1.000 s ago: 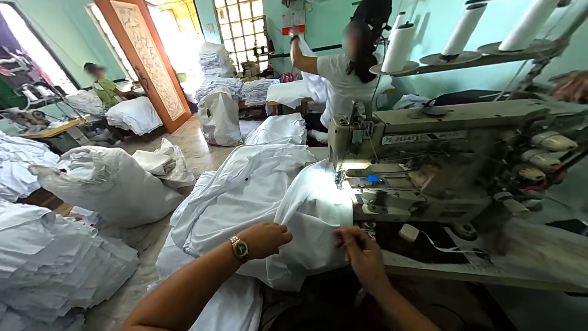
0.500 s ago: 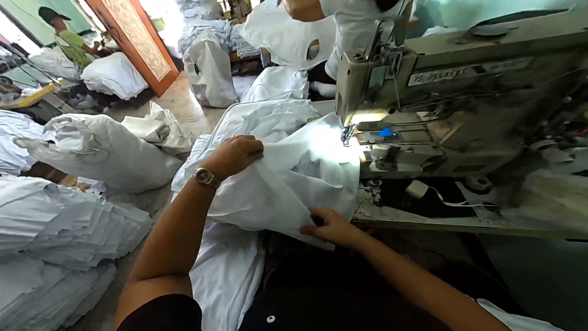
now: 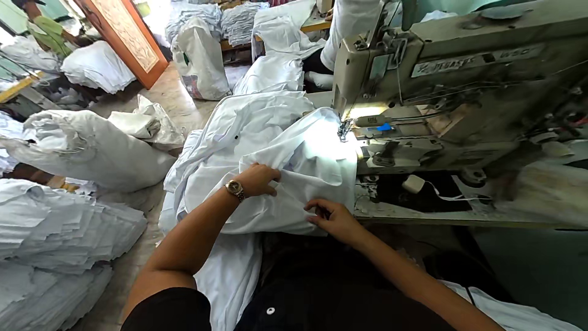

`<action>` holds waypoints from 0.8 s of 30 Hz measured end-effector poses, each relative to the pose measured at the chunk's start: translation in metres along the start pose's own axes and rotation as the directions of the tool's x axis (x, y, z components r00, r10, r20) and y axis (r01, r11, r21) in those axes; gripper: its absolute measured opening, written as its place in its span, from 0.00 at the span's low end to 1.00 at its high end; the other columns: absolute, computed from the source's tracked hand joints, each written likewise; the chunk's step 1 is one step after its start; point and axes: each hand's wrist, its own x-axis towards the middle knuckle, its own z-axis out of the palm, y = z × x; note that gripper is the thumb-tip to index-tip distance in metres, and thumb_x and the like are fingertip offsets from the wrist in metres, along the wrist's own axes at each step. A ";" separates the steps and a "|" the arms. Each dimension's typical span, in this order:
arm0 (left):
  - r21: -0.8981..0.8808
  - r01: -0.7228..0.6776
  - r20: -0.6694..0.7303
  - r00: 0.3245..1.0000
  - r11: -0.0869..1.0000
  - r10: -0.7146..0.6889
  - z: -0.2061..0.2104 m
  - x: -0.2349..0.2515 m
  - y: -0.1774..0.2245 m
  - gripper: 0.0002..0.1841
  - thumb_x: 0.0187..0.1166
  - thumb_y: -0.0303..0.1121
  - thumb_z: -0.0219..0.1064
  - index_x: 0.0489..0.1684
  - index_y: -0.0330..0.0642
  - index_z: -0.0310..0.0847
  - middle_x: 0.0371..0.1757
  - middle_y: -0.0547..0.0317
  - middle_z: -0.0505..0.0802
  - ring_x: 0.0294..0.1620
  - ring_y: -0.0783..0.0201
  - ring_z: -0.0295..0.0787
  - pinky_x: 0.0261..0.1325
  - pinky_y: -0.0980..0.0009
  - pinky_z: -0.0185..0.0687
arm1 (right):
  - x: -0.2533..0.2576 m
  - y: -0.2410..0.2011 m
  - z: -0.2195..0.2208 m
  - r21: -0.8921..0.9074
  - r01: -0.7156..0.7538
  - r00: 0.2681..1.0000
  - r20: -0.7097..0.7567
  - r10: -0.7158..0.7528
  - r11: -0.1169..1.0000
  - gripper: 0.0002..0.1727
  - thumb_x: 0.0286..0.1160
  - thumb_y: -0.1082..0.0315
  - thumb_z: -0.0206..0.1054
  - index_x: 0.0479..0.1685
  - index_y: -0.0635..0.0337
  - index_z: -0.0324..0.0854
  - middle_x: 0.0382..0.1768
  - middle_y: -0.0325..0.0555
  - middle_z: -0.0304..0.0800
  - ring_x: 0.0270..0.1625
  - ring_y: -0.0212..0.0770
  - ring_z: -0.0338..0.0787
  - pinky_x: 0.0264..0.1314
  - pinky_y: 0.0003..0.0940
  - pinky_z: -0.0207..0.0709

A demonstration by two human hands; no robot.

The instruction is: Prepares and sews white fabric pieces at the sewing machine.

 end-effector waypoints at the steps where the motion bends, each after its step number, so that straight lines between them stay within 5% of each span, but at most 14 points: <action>1: -0.024 -0.024 -0.020 1.000 0.999 0.023 -0.003 0.001 -0.001 0.14 0.74 0.36 0.77 0.51 0.37 0.90 0.49 0.46 0.94 0.58 0.45 0.89 0.69 0.40 0.75 | -0.001 -0.002 -0.002 -0.022 -0.014 1.000 0.000 0.014 1.000 0.18 0.74 0.62 0.73 0.61 0.57 0.87 0.29 0.37 0.83 0.27 0.26 0.77 0.34 0.22 0.74; 4: -0.178 -0.170 -0.147 0.979 0.969 0.145 -0.007 0.002 -0.007 0.07 0.75 0.30 0.75 0.44 0.37 0.90 0.44 0.50 0.92 0.49 0.56 0.90 0.59 0.55 0.84 | -0.002 -0.004 -0.006 -0.083 -0.015 1.000 -0.004 0.015 0.996 0.18 0.74 0.61 0.73 0.61 0.57 0.87 0.29 0.39 0.84 0.27 0.28 0.77 0.34 0.26 0.75; 8: -0.271 -0.196 -0.141 0.977 0.942 0.163 -0.016 0.003 0.002 0.06 0.78 0.31 0.73 0.45 0.40 0.92 0.41 0.56 0.95 0.44 0.65 0.91 0.55 0.63 0.86 | 0.004 -0.014 -0.017 -0.189 -0.058 0.997 0.033 0.065 0.980 0.19 0.77 0.55 0.70 0.61 0.55 0.86 0.33 0.44 0.86 0.31 0.36 0.82 0.38 0.38 0.80; 11: -0.260 -0.242 -0.192 0.962 0.935 0.196 -0.014 0.007 0.004 0.07 0.80 0.34 0.71 0.42 0.40 0.93 0.39 0.58 0.95 0.44 0.67 0.91 0.54 0.64 0.86 | 0.008 -0.023 -0.024 -0.181 -0.085 0.994 0.050 0.095 0.980 0.25 0.77 0.50 0.71 0.68 0.55 0.81 0.47 0.47 0.91 0.45 0.40 0.90 0.53 0.45 0.85; 19: -0.346 -0.409 -0.420 0.872 0.844 0.250 -0.026 0.017 0.014 0.05 0.78 0.25 0.71 0.42 0.35 0.92 0.39 0.54 0.93 0.41 0.67 0.91 0.52 0.69 0.88 | 0.022 -0.046 -0.027 -0.008 0.029 0.999 -0.038 -0.029 1.000 0.19 0.82 0.57 0.65 0.64 0.59 0.82 0.45 0.42 0.91 0.41 0.27 0.88 0.48 0.25 0.83; 24: -0.295 -0.438 -0.451 0.847 0.849 0.281 -0.040 0.017 0.024 0.03 0.76 0.25 0.73 0.39 0.36 0.91 0.39 0.54 0.92 0.42 0.66 0.89 0.49 0.69 0.85 | 0.040 -0.059 -0.021 0.106 -0.030 0.995 -0.094 0.040 0.994 0.15 0.81 0.60 0.68 0.58 0.60 0.83 0.39 0.40 0.90 0.35 0.27 0.87 0.39 0.23 0.82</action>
